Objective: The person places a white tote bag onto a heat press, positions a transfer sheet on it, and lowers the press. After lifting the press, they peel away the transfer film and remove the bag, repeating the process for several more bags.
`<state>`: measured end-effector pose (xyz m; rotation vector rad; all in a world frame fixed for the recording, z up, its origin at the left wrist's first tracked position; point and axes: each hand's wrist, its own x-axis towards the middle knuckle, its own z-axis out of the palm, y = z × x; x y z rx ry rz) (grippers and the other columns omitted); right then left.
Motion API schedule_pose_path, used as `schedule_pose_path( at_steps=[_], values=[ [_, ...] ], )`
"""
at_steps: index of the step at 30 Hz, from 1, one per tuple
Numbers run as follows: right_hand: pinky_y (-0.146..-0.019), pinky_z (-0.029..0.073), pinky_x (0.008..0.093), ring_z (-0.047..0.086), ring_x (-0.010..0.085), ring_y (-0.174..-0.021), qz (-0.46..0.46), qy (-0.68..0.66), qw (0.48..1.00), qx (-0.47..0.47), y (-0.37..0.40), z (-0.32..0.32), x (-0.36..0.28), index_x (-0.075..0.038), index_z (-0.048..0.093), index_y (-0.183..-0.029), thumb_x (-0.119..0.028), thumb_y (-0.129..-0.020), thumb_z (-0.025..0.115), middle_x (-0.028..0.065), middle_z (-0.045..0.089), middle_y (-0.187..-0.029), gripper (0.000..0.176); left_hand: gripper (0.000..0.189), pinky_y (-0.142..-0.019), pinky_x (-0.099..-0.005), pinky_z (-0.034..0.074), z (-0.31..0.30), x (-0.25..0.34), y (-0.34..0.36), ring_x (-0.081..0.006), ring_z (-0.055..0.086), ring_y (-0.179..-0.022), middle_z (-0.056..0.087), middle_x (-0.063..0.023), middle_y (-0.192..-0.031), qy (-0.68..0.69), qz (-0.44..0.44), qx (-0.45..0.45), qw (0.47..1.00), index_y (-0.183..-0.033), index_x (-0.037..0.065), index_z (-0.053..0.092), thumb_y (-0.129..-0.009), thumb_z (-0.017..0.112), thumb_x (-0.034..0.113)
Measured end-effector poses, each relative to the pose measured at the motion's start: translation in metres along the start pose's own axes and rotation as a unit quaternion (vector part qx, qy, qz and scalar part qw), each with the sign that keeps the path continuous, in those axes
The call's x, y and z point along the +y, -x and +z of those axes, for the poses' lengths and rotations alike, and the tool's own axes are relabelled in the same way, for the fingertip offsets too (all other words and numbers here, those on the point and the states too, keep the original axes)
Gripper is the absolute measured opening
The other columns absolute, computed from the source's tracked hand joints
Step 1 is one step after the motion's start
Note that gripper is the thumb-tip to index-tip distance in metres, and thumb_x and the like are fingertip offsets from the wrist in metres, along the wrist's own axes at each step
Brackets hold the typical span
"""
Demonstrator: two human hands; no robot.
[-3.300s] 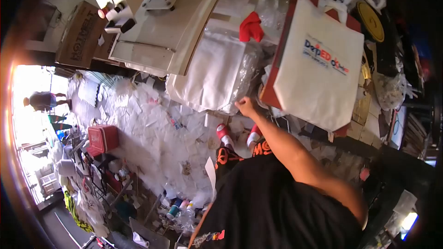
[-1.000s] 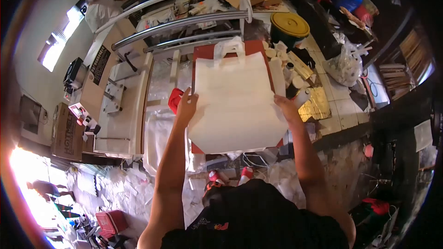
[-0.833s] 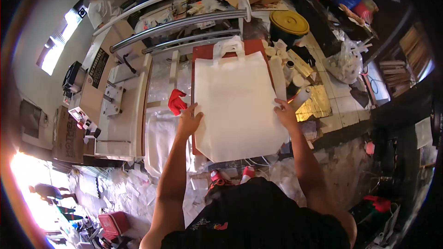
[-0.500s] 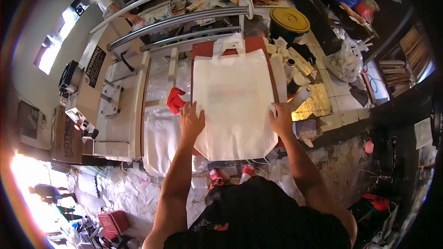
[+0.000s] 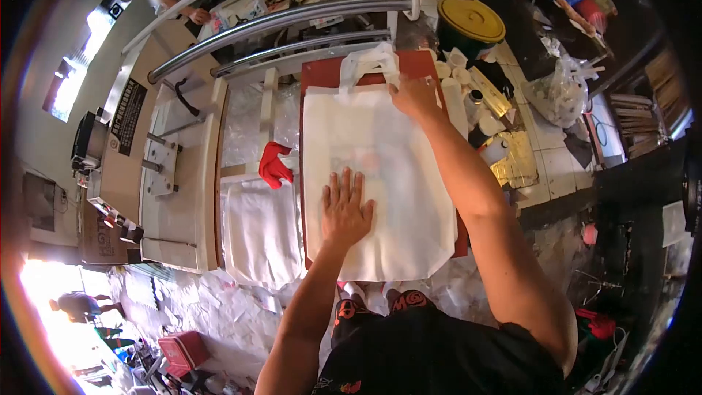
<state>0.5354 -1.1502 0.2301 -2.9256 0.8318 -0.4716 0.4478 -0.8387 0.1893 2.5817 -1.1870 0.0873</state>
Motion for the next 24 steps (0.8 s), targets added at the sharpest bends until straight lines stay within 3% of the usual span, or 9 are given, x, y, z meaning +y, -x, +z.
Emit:
schedule_pose_path(
  at_steps=[2,6,8,9,13,17,19,22,24],
  values=[
    [-0.103,0.033,0.0622,0.06,0.0375,-0.115,0.068,-0.091,0.98,-0.163,-0.015,0.009,-0.006,-0.006,0.059,-0.125,-0.027,-0.091,0.063,0.0181,0.07,-0.111,0.04,0.064,-0.116,-0.0577,0.023,-0.001,-0.001,0.001,-0.0441,0.027,-0.145,0.033,-0.0202,-0.157,0.002,-0.002,-0.002,1.0,-0.15,0.007,0.038,-0.096,0.05,0.04],
    [-0.097,0.042,0.0524,0.066,0.0314,-0.101,0.094,-0.209,0.964,-0.132,-0.031,0.022,0.001,-0.007,0.064,-0.123,-0.026,-0.089,0.068,0.014,0.073,-0.103,0.039,0.066,-0.116,-0.0583,0.023,-0.004,-0.002,-0.004,-0.0444,0.026,-0.145,0.031,-0.0201,-0.158,0.006,-0.003,-0.026,1.0,-0.15,0.007,0.038,-0.095,0.053,0.041],
    [-0.084,0.05,0.0363,0.067,0.0201,-0.086,0.077,-0.564,0.817,-0.097,-0.052,0.034,0.013,-0.007,0.071,-0.112,-0.018,-0.086,0.069,0.0077,0.073,-0.095,0.028,0.067,-0.115,-0.0584,0.023,-0.005,-0.002,-0.008,-0.0444,0.027,-0.145,0.03,-0.0201,-0.158,0.011,-0.005,-0.032,0.999,-0.15,0.007,0.038,-0.095,0.054,0.041],
    [-0.067,0.05,0.0269,0.063,0.0109,-0.077,0.057,-0.585,0.808,-0.044,-0.055,0.031,0.016,-0.007,0.075,-0.102,-0.009,-0.084,0.066,0.0037,0.072,-0.088,0.02,0.067,-0.116,-0.0584,0.023,-0.007,-0.002,-0.012,-0.0443,0.026,-0.145,0.03,-0.02,-0.158,0.013,-0.005,-0.036,0.999,-0.151,0.008,0.037,-0.095,0.054,0.042],
    [-0.053,0.043,0.0254,0.052,0.0068,-0.06,0.065,-0.532,0.844,-0.012,-0.064,0.018,0.026,-0.012,0.073,-0.116,-0.009,-0.084,0.067,-0.0029,0.066,-0.08,0.033,0.067,-0.116,-0.0579,0.023,-0.001,-0.005,-0.024,-0.0438,0.026,-0.145,0.029,-0.0189,-0.158,0.006,-0.001,-0.038,0.999,-0.152,0.009,0.036,-0.095,0.053,0.042],
    [-0.06,0.048,0.0258,0.057,0.0089,-0.066,0.089,-0.553,0.828,0.0,-0.042,-0.036,0.002,-0.008,0.069,-0.12,-0.006,-0.085,0.068,-0.0004,0.067,-0.086,0.034,0.067,-0.116,-0.0574,0.024,-0.004,-0.002,-0.025,-0.043,0.027,-0.145,0.03,-0.0177,-0.159,-0.001,-0.01,-0.038,0.999,-0.152,0.01,0.036,-0.095,0.053,0.042],
    [-0.071,0.052,0.0258,0.061,0.0122,-0.075,-0.069,-0.784,0.612,0.073,-0.033,-0.052,-0.021,-0.004,0.062,-0.122,-0.001,-0.086,0.069,0.0034,0.067,-0.094,0.037,0.068,-0.116,-0.057,0.024,-0.005,-0.001,-0.027,-0.0423,0.028,-0.145,0.03,-0.0171,-0.158,-0.005,-0.009,-0.039,0.999,-0.152,0.011,0.035,-0.094,0.053,0.041],
    [-0.08,0.053,0.0282,0.065,0.0167,-0.085,-0.149,-0.762,0.622,0.098,-0.034,-0.104,-0.033,-0.001,0.057,-0.122,0.002,-0.087,0.068,0.0063,0.066,-0.101,0.037,0.068,-0.115,-0.057,0.024,-0.002,-0.001,-0.026,-0.0424,0.029,-0.144,0.031,-0.0174,-0.158,-0.011,-0.006,-0.023,1.0,-0.152,0.011,0.036,-0.094,0.053,0.042],
    [-0.078,0.053,0.0289,0.066,0.0165,-0.084,-0.12,-0.744,0.653,0.074,-0.043,-0.105,-0.03,-0.002,0.061,-0.114,0.001,-0.087,0.068,0.0068,0.067,-0.099,0.029,0.068,-0.115,-0.057,0.024,-0.001,-0.001,-0.027,-0.0425,0.029,-0.144,0.031,-0.0176,-0.158,-0.016,-0.007,-0.029,0.999,-0.152,0.011,0.036,-0.094,0.052,0.042]
  ],
)
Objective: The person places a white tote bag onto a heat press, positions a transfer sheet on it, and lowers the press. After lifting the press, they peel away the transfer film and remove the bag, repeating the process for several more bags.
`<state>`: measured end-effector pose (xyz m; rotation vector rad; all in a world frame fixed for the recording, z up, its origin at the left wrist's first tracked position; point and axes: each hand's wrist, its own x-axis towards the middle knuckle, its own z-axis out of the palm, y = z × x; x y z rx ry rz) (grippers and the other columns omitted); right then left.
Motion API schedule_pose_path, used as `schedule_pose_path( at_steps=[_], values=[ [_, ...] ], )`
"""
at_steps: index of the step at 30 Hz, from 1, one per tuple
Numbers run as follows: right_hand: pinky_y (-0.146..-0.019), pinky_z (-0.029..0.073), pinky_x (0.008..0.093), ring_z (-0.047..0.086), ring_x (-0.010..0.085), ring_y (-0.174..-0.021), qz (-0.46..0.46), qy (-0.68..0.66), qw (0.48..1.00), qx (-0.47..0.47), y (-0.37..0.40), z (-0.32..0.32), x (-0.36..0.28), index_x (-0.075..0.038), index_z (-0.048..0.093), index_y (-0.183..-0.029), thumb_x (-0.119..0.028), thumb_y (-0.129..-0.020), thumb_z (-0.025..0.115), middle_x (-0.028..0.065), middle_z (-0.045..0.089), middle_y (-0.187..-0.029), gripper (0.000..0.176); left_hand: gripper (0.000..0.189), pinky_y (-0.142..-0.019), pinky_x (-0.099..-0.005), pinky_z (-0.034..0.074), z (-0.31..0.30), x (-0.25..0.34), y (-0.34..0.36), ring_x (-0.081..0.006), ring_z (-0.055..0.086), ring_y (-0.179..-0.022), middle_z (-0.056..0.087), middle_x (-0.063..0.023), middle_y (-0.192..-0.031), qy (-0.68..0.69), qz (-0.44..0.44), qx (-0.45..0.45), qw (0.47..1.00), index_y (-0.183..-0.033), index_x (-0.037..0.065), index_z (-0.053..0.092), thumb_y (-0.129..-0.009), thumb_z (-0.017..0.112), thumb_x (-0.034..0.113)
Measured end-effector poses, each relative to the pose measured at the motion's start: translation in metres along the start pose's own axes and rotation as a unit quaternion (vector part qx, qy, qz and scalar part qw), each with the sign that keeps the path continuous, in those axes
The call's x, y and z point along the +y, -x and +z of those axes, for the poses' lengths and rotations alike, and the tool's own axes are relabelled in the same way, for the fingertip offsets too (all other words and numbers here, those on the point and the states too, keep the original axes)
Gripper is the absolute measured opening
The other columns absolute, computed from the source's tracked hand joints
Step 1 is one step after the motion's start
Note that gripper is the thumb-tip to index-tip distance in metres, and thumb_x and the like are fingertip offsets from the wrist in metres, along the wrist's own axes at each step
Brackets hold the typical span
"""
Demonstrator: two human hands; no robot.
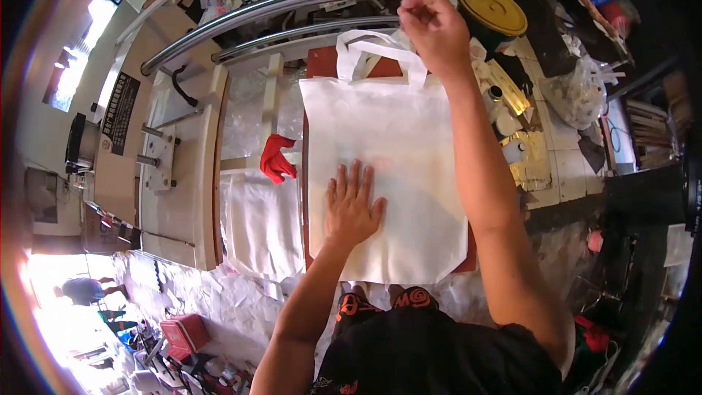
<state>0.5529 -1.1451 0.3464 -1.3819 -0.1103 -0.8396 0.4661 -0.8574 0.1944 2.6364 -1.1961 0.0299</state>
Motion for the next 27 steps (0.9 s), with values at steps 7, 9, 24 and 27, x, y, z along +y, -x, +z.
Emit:
schedule_pose_path(
  at_steps=[7,9,24,27],
  values=[
    [-0.088,0.047,0.0446,0.06,0.0351,-0.1,-0.246,0.407,0.878,0.06,0.085,0.011,0.021,-0.004,0.059,-0.105,0.005,-0.08,0.061,0.0151,0.063,-0.105,0.026,0.066,-0.116,-0.057,0.023,-0.005,0.0,0.0,-0.0425,0.028,-0.145,0.03,-0.0179,-0.159,0.01,-0.008,-0.015,1.0,-0.151,0.011,0.037,-0.095,0.05,0.043],
    [-0.1,0.046,0.0435,0.058,0.0359,-0.114,-0.035,0.35,0.932,-0.094,0.128,0.026,0.057,-0.002,0.06,-0.114,-0.003,-0.085,0.06,0.0168,0.063,-0.117,0.029,0.067,-0.116,-0.0569,0.023,-0.005,-0.001,-0.001,-0.0425,0.027,-0.145,0.03,-0.0179,-0.158,0.011,-0.009,-0.007,1.0,-0.152,0.011,0.037,-0.095,0.05,0.043],
    [-0.109,0.027,0.0677,0.03,0.0444,-0.142,0.088,0.506,0.843,-0.157,0.222,0.02,-0.004,-0.013,0.056,-0.136,-0.017,-0.088,0.06,0.0185,0.036,-0.154,0.048,0.067,-0.119,-0.0544,0.019,0.002,-0.004,-0.001,-0.0429,0.023,-0.146,0.029,-0.0177,-0.159,0.012,-0.007,0.007,1.0,-0.152,0.01,0.035,-0.096,0.048,0.046],
    [-0.112,0.029,0.0572,0.032,0.0439,-0.141,0.088,0.523,0.838,-0.13,0.302,-0.009,-0.069,-0.009,0.056,-0.135,-0.014,-0.089,0.06,0.0209,0.038,-0.152,0.047,0.067,-0.119,-0.0539,0.019,0.01,-0.005,0.005,-0.0433,0.023,-0.146,0.029,-0.0179,-0.159,0.028,-0.005,0.003,1.0,-0.152,0.01,0.036,-0.096,0.047,0.047]
  ],
)
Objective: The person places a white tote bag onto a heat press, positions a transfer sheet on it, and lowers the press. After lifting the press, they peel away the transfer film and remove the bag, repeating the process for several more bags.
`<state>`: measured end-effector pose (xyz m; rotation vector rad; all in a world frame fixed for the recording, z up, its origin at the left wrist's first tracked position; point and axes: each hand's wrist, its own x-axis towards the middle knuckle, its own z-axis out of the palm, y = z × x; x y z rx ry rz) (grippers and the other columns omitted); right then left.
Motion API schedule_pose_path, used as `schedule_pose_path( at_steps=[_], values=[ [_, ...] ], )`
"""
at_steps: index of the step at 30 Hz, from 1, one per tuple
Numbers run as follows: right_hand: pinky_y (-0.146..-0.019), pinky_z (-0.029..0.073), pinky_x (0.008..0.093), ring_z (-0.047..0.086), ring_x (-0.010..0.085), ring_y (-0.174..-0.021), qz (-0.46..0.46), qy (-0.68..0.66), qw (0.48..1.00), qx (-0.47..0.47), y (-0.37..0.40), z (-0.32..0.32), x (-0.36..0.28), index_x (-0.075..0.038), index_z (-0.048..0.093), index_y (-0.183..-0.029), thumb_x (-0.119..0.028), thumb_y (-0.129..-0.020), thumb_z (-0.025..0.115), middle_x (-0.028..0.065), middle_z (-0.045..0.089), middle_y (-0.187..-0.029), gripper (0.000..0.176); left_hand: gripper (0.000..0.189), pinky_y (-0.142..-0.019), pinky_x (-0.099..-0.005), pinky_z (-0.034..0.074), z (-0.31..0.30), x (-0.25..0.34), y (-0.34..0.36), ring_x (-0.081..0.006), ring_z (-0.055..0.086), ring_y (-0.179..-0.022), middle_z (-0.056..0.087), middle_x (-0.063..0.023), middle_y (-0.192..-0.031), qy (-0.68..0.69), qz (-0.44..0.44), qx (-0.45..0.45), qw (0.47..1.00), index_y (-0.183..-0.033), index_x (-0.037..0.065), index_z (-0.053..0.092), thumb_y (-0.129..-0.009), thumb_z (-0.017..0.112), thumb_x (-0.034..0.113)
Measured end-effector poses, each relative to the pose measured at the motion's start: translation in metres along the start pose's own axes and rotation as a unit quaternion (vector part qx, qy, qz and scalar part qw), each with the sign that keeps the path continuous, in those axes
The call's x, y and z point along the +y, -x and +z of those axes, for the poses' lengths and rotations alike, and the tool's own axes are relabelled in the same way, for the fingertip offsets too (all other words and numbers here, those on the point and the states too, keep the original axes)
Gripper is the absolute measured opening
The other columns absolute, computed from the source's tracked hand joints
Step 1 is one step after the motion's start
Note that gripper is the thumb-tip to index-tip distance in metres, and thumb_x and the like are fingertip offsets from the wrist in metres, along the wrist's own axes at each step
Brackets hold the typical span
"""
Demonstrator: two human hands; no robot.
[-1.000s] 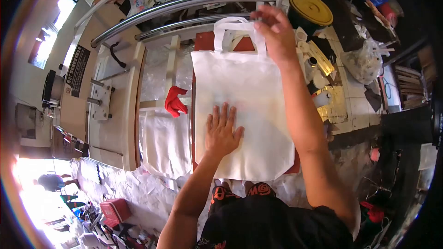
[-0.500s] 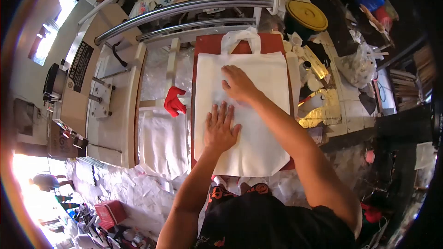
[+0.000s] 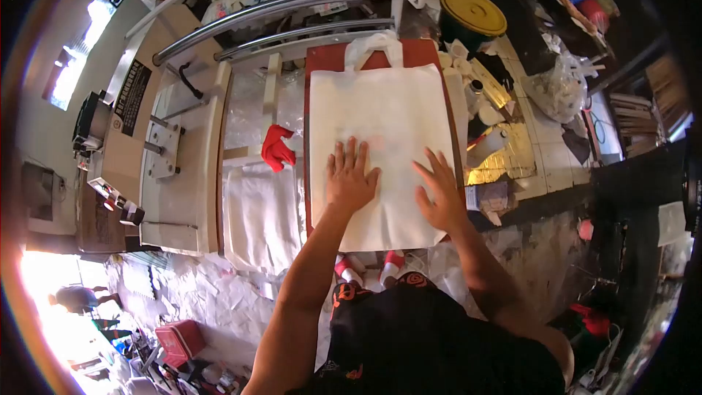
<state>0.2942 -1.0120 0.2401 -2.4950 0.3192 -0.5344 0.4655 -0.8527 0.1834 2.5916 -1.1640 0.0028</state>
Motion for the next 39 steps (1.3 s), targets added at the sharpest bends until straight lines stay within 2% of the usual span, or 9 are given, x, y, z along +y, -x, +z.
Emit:
schedule_pose_path(
  at_steps=[3,5,8,9,12,17,33,37,39],
  values=[
    [-0.109,0.035,0.0497,0.041,0.04,-0.135,0.049,0.027,0.997,0.044,0.053,-0.012,0.015,-0.005,0.056,-0.132,-0.013,-0.09,0.06,0.0216,0.043,-0.148,0.042,0.064,-0.117,-0.0548,0.023,-0.019,0.002,-0.001,-0.0434,0.027,-0.145,0.034,-0.0188,-0.156,0.02,0.013,0.039,0.999,-0.148,0.009,0.041,-0.095,0.054,0.04],
    [-0.104,0.043,0.048,0.049,0.0366,-0.13,0.074,0.023,0.993,0.093,0.066,-0.012,0.034,-0.004,0.058,-0.127,-0.012,-0.09,0.061,0.0208,0.048,-0.144,0.038,0.053,-0.113,-0.0526,0.031,-0.048,-0.002,0.016,-0.0413,0.039,-0.137,0.046,-0.0185,-0.147,0.067,0.047,0.167,0.983,-0.139,0.006,0.05,-0.091,0.062,0.025],
    [-0.079,0.053,0.0402,0.066,0.0325,-0.092,0.28,-0.152,0.938,0.138,0.071,-0.018,0.037,0.002,0.058,-0.106,-0.014,-0.088,0.068,0.0194,0.063,-0.107,0.026,0.038,-0.094,-0.044,0.05,-0.071,-0.034,0.063,-0.0356,0.06,-0.111,0.058,-0.0197,-0.129,0.197,-0.096,0.179,0.959,-0.124,0.004,0.059,-0.088,0.065,0.013],
    [-0.079,0.053,0.0402,0.066,0.0325,-0.092,0.281,-0.152,0.937,0.141,0.069,-0.017,0.034,0.002,0.058,-0.106,-0.014,-0.088,0.068,0.0194,0.063,-0.107,0.026,0.034,-0.088,-0.0408,0.054,-0.071,-0.044,0.081,-0.0341,0.065,-0.102,0.06,-0.0202,-0.124,0.256,-0.183,0.142,0.939,-0.121,0.004,0.06,-0.088,0.065,0.013],
    [-0.071,0.053,0.038,0.067,0.0271,-0.077,0.301,-0.093,0.944,0.093,0.069,-0.007,0.041,0.001,0.058,-0.102,-0.015,-0.085,0.071,0.0148,0.065,-0.084,0.027,0.032,-0.081,-0.0412,0.055,-0.049,-0.067,0.115,-0.029,0.069,-0.089,0.064,-0.0178,-0.114,0.221,-0.212,0.132,0.943,-0.118,0.003,0.059,-0.09,0.065,0.016],
    [-0.07,0.053,0.037,0.067,0.0257,-0.074,0.27,-0.116,0.946,0.136,0.069,0.008,0.058,0.0,0.059,-0.099,-0.014,-0.084,0.072,0.0141,0.067,-0.083,0.024,0.028,-0.072,-0.0368,0.054,-0.033,-0.064,0.12,-0.0226,0.067,-0.077,0.07,-0.0125,-0.087,0.304,-0.262,0.117,0.908,-0.106,0.001,0.063,-0.083,0.069,0.015],
    [-0.072,0.054,0.032,0.066,0.0183,-0.074,0.284,-0.182,0.921,0.196,0.073,0.025,0.079,-0.002,0.064,-0.098,-0.015,-0.084,0.076,0.0078,0.07,-0.083,0.023,0.037,-0.077,-0.0357,0.054,-0.028,-0.074,0.116,-0.0233,0.068,-0.081,0.069,-0.0125,-0.09,0.34,-0.288,0.078,0.892,-0.113,0.004,0.062,-0.084,0.071,0.026],
    [-0.078,0.053,0.0358,0.067,0.0208,-0.088,0.287,-0.168,0.923,0.193,0.09,0.015,0.076,-0.003,0.062,-0.11,-0.03,-0.09,0.072,0.0105,0.069,-0.1,0.035,0.032,-0.075,-0.0352,0.054,-0.046,-0.072,0.132,-0.0229,0.067,-0.084,0.068,-0.0124,-0.095,0.377,-0.296,0.095,0.872,-0.115,0.005,0.06,-0.091,0.066,0.024],
    [-0.081,0.052,0.0364,0.065,0.0223,-0.095,0.341,-0.144,0.906,0.207,0.116,-0.009,0.039,-0.004,0.06,-0.115,-0.042,-0.094,0.065,0.0113,0.067,-0.107,0.043,0.023,-0.074,-0.0346,0.053,-0.053,-0.094,0.16,-0.0218,0.064,-0.087,0.066,-0.0122,-0.1,0.318,-0.224,0.212,0.897,-0.115,0.005,0.059,-0.098,0.058,0.02]
  ],
)
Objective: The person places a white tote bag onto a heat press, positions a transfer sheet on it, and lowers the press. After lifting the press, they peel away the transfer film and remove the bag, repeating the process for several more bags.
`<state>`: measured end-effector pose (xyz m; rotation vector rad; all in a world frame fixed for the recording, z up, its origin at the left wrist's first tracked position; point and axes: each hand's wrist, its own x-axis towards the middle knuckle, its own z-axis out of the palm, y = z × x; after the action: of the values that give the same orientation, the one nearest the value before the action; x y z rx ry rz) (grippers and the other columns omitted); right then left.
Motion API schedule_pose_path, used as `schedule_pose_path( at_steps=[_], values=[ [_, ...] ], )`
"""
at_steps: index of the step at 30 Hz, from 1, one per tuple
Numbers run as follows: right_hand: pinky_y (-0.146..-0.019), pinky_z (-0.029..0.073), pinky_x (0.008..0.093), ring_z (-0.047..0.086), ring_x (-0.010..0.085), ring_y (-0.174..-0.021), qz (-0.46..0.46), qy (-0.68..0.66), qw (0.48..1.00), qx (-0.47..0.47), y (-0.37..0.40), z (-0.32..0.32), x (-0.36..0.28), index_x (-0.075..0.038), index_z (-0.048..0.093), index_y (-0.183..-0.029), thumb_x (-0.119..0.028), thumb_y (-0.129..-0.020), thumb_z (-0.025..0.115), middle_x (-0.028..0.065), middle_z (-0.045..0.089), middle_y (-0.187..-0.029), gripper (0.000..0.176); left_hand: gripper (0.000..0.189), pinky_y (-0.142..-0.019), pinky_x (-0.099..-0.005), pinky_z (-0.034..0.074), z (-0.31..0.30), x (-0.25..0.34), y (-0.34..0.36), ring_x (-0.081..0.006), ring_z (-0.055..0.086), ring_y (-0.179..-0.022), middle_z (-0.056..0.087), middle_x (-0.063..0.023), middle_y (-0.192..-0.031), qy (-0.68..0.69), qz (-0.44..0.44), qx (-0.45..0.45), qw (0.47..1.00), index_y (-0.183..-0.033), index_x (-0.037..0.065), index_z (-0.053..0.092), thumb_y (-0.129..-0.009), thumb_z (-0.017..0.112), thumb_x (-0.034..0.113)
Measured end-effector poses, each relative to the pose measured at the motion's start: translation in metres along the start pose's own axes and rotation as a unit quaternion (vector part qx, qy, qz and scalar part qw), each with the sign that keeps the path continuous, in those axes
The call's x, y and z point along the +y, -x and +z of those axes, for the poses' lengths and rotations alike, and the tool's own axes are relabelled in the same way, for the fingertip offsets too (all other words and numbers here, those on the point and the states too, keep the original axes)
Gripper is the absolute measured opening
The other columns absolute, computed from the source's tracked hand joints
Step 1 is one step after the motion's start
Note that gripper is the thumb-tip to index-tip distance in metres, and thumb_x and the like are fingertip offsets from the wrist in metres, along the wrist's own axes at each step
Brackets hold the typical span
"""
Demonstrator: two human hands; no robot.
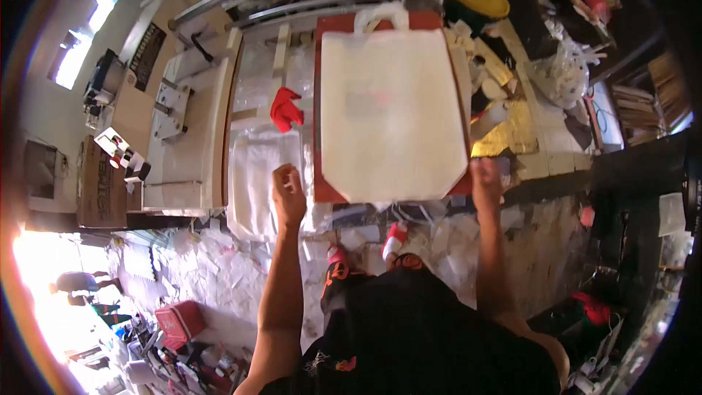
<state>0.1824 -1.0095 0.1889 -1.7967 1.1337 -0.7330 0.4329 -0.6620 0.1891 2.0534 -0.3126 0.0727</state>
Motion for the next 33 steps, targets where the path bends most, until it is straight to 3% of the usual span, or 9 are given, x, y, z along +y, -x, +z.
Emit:
schedule_pose_path(
  at_steps=[6,9,10,12,15,20,22,27,33],
  values=[
    [-0.08,0.05,0.0395,0.066,0.0296,-0.09,0.08,0.09,0.986,-0.115,0.114,0.017,0.149,-0.001,0.062,-0.108,-0.043,-0.098,0.058,0.0162,0.068,-0.096,0.043,0.019,-0.08,-0.0398,0.051,-0.103,-0.158,0.088,-0.0309,0.065,-0.089,0.066,-0.0168,-0.101,-0.144,-0.106,-0.017,0.984,-0.108,0.002,0.058,-0.1,0.053,0.018],
    [-0.082,0.051,0.0402,0.066,0.0339,-0.094,-0.014,0.274,0.919,-0.284,0.13,0.105,0.162,-0.005,0.064,-0.105,-0.051,-0.092,0.06,0.015,0.07,-0.099,0.048,0.018,-0.079,-0.0455,0.052,-0.158,-0.253,0.167,-0.0383,0.065,-0.09,0.066,-0.021,-0.1,-0.22,-0.054,-0.212,0.951,-0.103,0.003,0.059,-0.099,0.054,0.019],
    [-0.088,0.051,0.0422,0.064,0.0354,-0.106,0.112,0.243,0.918,-0.293,0.133,0.138,0.184,-0.01,0.065,-0.114,-0.053,-0.092,0.059,0.0161,0.068,-0.114,0.049,0.019,-0.077,-0.0469,0.052,-0.182,-0.274,0.196,-0.0398,0.065,-0.09,0.066,-0.0217,-0.101,-0.194,-0.089,-0.267,0.94,-0.102,0.003,0.06,-0.099,0.052,0.021],
    [-0.093,0.049,0.045,0.061,0.0372,-0.113,0.05,0.225,0.957,-0.177,0.13,0.198,0.203,-0.01,0.064,-0.12,-0.047,-0.091,0.059,0.0184,0.062,-0.127,0.048,0.02,-0.076,-0.0492,0.053,-0.247,-0.37,0.274,-0.0408,0.064,-0.089,0.065,-0.0217,-0.096,-0.357,-0.085,-0.421,0.829,-0.101,0.006,0.06,-0.099,0.05,0.022],
    [-0.096,0.048,0.0479,0.058,0.0394,-0.118,-0.303,0.385,0.871,-0.049,0.113,0.259,0.257,-0.006,0.062,-0.123,-0.039,-0.088,0.063,0.0205,0.059,-0.131,0.048,0.017,-0.076,-0.0531,0.053,-0.326,-0.361,0.317,-0.0412,0.063,-0.085,0.063,-0.0219,-0.09,-0.384,-0.042,-0.491,0.781,-0.1,0.008,0.06,-0.096,0.051,0.021],
    [-0.095,0.048,0.0483,0.058,0.0399,-0.115,-0.239,0.416,0.877,-0.016,0.094,0.289,0.226,-0.005,0.063,-0.12,-0.035,-0.087,0.064,0.0209,0.061,-0.127,0.045,0.018,-0.076,-0.0539,0.053,-0.381,-0.376,0.321,-0.0422,0.064,-0.083,0.066,-0.0217,-0.089,-0.43,-0.065,-0.6,0.672,-0.097,0.008,0.061,-0.095,0.054,0.024],
    [-0.095,0.048,0.0485,0.059,0.0401,-0.114,-0.238,0.416,0.878,-0.012,0.091,0.284,0.22,-0.005,0.063,-0.119,-0.033,-0.086,0.064,0.0211,0.061,-0.125,0.044,0.024,-0.078,-0.0524,0.053,-0.377,-0.396,0.324,-0.0427,0.066,-0.085,0.069,-0.0212,-0.088,-0.367,-0.149,-0.445,0.803,-0.097,0.008,0.061,-0.094,0.056,0.031],
    [-0.094,0.048,0.0489,0.06,0.0407,-0.112,-0.239,0.416,0.877,-0.008,0.084,0.265,0.215,-0.004,0.064,-0.117,-0.029,-0.086,0.065,0.0215,0.063,-0.12,0.04,0.027,-0.079,-0.0475,0.054,-0.272,-0.324,0.244,-0.0395,0.069,-0.09,0.07,-0.0203,-0.097,-0.238,-0.214,-0.334,0.887,-0.104,0.006,0.061,-0.095,0.062,0.031],
    [-0.092,0.049,0.0494,0.061,0.0413,-0.108,-0.236,0.398,0.887,-0.001,0.069,0.246,0.197,-0.003,0.066,-0.114,-0.024,-0.085,0.066,0.022,0.065,-0.114,0.036,0.021,-0.077,-0.0423,0.055,-0.181,-0.262,0.21,-0.0351,0.07,-0.092,0.071,-0.0169,-0.098,-0.132,-0.277,-0.377,0.874,-0.103,0.004,0.064,-0.097,0.06,0.023]
  ],
)
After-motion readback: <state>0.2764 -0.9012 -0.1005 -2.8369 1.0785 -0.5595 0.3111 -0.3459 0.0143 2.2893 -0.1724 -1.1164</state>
